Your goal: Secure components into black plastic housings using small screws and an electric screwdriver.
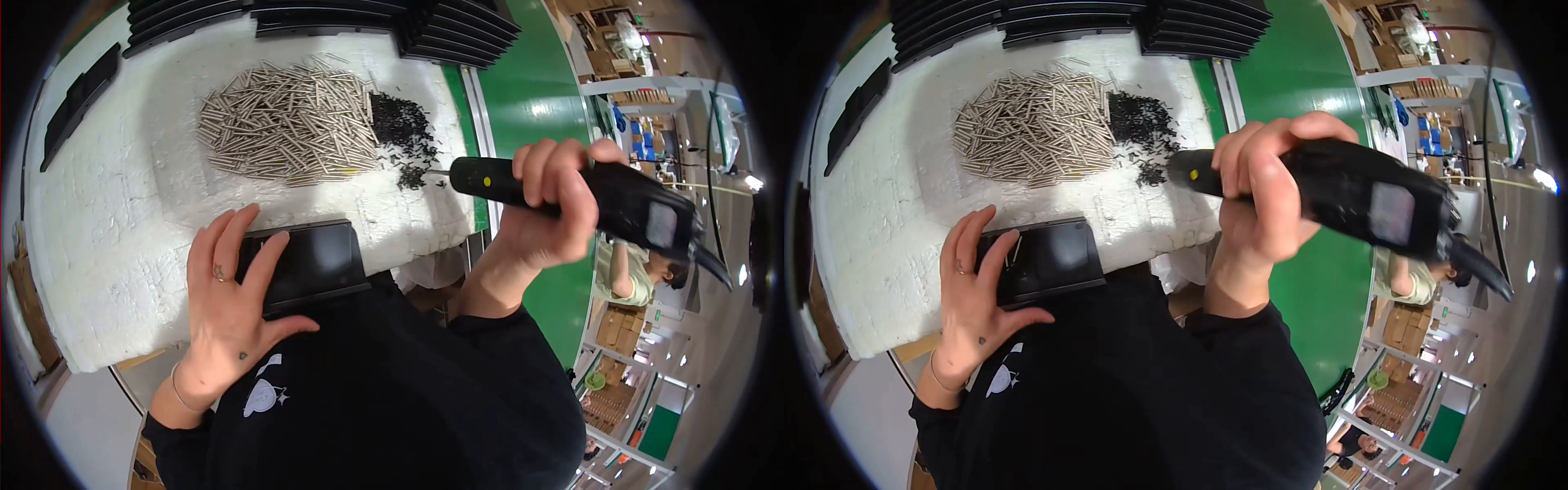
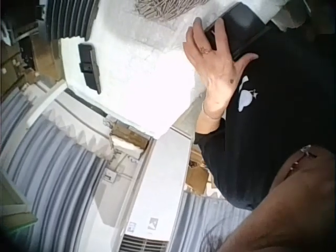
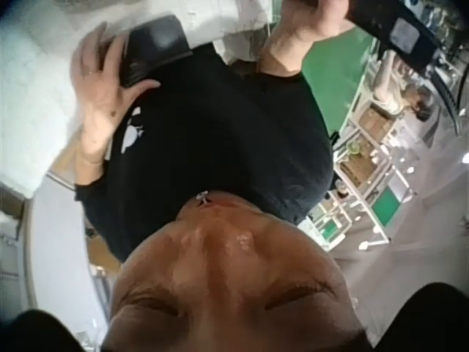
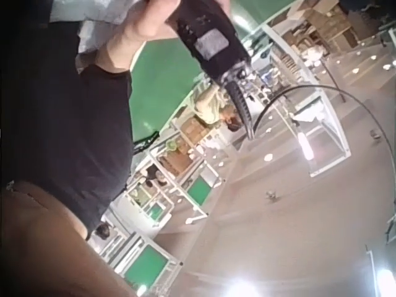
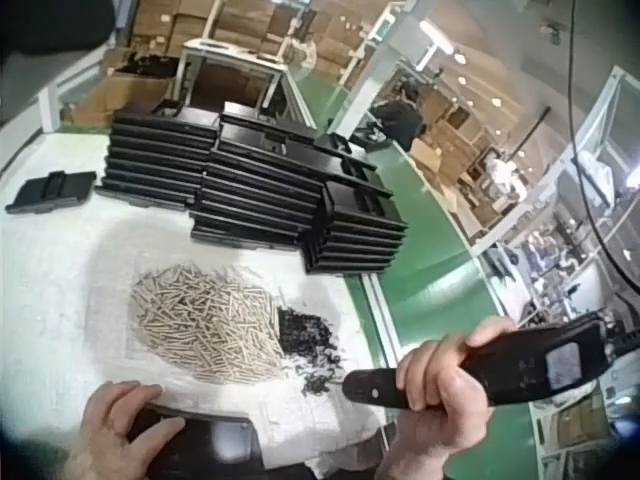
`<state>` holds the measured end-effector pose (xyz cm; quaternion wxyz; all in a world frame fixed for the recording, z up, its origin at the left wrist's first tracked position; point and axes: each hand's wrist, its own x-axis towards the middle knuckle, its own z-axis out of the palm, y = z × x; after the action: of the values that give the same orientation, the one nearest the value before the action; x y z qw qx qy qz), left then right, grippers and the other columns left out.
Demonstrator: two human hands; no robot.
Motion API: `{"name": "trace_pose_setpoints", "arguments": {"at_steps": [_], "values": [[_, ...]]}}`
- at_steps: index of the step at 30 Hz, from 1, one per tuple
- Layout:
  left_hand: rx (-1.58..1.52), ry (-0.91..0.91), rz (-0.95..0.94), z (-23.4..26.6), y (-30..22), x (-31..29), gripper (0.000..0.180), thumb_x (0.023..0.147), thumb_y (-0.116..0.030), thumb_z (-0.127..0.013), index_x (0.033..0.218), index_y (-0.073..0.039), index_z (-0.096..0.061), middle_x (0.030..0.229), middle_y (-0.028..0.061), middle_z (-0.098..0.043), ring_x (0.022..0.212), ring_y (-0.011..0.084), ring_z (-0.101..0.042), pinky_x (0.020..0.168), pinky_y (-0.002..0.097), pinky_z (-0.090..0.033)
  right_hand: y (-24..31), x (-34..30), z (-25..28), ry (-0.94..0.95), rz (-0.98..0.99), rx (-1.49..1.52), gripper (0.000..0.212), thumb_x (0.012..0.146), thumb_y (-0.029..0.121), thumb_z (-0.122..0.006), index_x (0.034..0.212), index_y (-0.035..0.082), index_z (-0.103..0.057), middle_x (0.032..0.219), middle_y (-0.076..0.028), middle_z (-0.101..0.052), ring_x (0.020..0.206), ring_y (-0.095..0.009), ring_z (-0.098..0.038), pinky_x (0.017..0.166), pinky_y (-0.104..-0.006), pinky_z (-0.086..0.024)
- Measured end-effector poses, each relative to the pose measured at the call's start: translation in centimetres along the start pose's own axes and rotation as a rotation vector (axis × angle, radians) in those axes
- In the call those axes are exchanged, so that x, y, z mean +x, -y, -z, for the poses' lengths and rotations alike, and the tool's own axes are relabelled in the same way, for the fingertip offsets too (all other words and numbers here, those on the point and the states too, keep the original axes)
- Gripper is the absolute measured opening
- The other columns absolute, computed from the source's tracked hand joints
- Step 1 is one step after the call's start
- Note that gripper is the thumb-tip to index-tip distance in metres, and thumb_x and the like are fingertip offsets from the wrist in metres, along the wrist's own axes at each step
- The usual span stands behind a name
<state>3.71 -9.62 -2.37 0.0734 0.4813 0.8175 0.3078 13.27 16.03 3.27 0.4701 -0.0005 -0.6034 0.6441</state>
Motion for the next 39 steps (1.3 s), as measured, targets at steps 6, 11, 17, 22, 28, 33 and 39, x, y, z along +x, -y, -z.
{"name": "trace_pose_setpoints", "arguments": {"at_steps": [6, 11, 17, 22, 28, 33, 39], "values": [[0.079, 0.25, -0.022, -0.3, 0.5, -1.1, 0.082, 0.051, -0.02, -0.087, 0.126, -0.01, -0.056, 0.128, 0.0215, -0.047, 0.115, 0.0416, -0.046, 0.097, 0.0505, -0.039, -1.9, -0.4, 3.2, -0.27, -0.063, -0.342, 0.027, 0.079, 0.0, -0.055, 0.105, 0.001, -0.05, 0.066, -0.003, -0.042, 0.053, -0.014, -0.041, 0.058, -0.0316, -0.039], [-0.342, 0.499, 0.237, 4.5, 1.0, 1.2, 0.055, 0.065, -0.02, -0.08, 0.114, -0.004, -0.063, 0.111, 0.0209, -0.063, 0.094, 0.0359, -0.063, 0.077, 0.0411, -0.051, -3.4, -0.2, 4.1, -0.318, -0.084, -0.291, 0.029, 0.078, -0.001, -0.056, 0.106, 0.0, -0.049, 0.067, -0.004, -0.045, 0.053, -0.014, -0.042, 0.058, -0.0322, -0.042], [-0.117, 0.355, 0.253, 2.2, 2.6, 0.9, 0.056, 0.069, -0.027, -0.079, 0.115, -0.001, -0.062, 0.113, 0.02, -0.061, 0.103, 0.0347, -0.059, 0.084, 0.0401, -0.049, -2.9, -0.7, 4.4, -0.327, -0.085, -0.22, 0.028, 0.079, -0.001, -0.057, 0.106, 0.001, -0.05, 0.067, -0.004, -0.044, 0.053, -0.014, -0.042, 0.057, -0.0319, -0.042], [0.09, 0.301, 0.133, 0.8, -1.2, -1.2, 0.097, 0.048, -0.032, -0.089, 0.133, -0.005, -0.049, 0.136, 0.0216, -0.041, 0.122, 0.0403, -0.042, 0.102, 0.0478, -0.037, -1.5, -0.5, 3.8, -0.253, 0.015, -0.118, 0.032, 0.078, -0.001, -0.058, 0.107, 0.002, -0.045, 0.066, -0.005, -0.048, 0.048, -0.013, -0.044, 0.049, -0.0297, -0.041], [0.105, 0.295, -0.001, 0.0, 1.1, 0.0, 0.081, 0.055, -0.029, -0.085, 0.127, -0.007, -0.056, 0.131, 0.0186, -0.046, 0.12, 0.0385, -0.044, 0.1, 0.0474, -0.038, -1.3, -0.2, 3.4, -0.125, 0.105, -0.099, 0.034, 0.079, 0.002, -0.059, 0.11, 0.003, -0.043, 0.065, -0.005, -0.048, 0.047, -0.014, -0.043, 0.048, -0.0288, -0.041], [-0.098, 0.098, -0.268, -1.3, 0.4, 6.4, 0.051, 0.068, -0.025, -0.079, 0.112, -0.006, -0.063, 0.118, 0.0135, -0.055, 0.111, 0.0335, -0.051, 0.093, 0.0434, -0.043, -1.3, -0.3, 2.1, -0.034, 0.114, -0.067, 0.034, 0.08, 0.002, -0.058, 0.11, 0.005, -0.041, 0.066, -0.005, -0.048, 0.047, -0.013, -0.043, 0.049, -0.0288, -0.041], [-0.168, -0.076, -0.525, -7.3, -1.7, 15.5, 0.028, 0.07, -0.019, -0.078, 0.092, -0.006, -0.068, 0.094, 0.005, -0.063, 0.099, 0.0263, -0.055, 0.084, 0.0394, -0.046, -1.1, -0.1, 1.0, -0.017, 0.121, -0.011, 0.036, 0.082, 0.002, -0.06, 0.11, 0.007, -0.04, 0.067, -0.005, -0.049, 0.049, -0.013, -0.045, 0.052, -0.0299, -0.043]]}}
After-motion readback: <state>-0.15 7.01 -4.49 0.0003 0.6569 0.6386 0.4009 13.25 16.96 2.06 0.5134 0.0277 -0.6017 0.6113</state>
